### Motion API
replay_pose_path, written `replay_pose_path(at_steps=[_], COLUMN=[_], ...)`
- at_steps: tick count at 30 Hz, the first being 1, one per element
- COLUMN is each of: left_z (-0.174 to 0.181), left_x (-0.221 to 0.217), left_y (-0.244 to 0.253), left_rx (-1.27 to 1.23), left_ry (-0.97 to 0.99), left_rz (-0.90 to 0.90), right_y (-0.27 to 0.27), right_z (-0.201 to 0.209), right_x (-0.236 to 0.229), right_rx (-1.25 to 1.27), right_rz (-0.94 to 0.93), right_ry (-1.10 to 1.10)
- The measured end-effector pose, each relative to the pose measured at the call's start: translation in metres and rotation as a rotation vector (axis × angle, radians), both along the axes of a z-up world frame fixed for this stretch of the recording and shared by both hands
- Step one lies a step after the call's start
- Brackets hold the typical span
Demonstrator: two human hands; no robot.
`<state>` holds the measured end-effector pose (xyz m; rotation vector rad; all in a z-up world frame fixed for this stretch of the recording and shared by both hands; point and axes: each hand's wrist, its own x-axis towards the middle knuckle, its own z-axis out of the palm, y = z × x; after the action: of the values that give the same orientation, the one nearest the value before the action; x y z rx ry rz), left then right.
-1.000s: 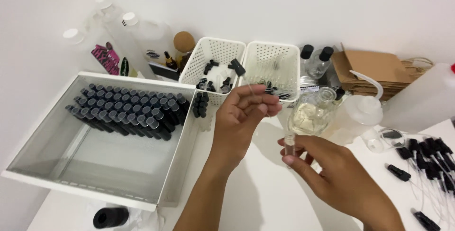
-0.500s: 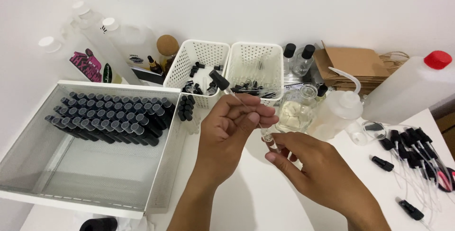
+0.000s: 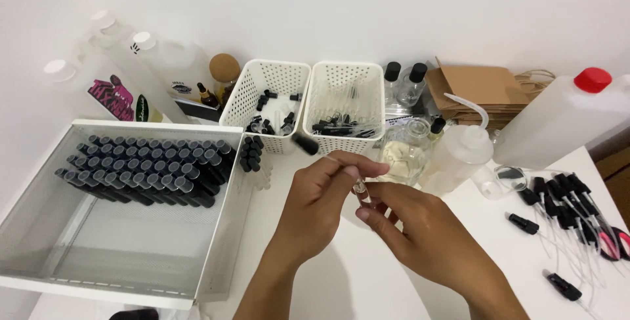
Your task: Assembling small perfume bottles by attaching sprayers and caps to vials
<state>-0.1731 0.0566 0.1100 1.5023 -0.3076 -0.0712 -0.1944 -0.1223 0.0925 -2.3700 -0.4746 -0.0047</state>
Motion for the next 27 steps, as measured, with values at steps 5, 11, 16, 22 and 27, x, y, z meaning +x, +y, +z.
replay_pose_path(at_steps=[5,11,16,22,27], left_z=[-0.003,-0.007,-0.009,-0.009,-0.014], left_x=[0.0,0.0,0.004,0.006,0.009], left_y=[-0.001,0.003,0.011,0.014,0.012], left_rx=[-0.01,0.112,0.1,-0.086,-0.202], left_ry=[0.014,-0.122,-0.188,-0.171,-0.049], left_rz=[-0.06,-0.071,-0.049,-0.006,0.052], right_y=[0.003,0.003,0.003,0.003,0.007], right_z=[0.0,-0.005,-0.001,-0.004,-0.001], right_x=[-0.001,0.0,0.0,0.0,-0.003], right_rx=[0.039,0.045,0.083,0.04,0.052], right_rz=[0.018,0.038,0.029,0.006,-0.036], right_ry=[-0.022,-0.122,-0.104,-0.119,-0.148])
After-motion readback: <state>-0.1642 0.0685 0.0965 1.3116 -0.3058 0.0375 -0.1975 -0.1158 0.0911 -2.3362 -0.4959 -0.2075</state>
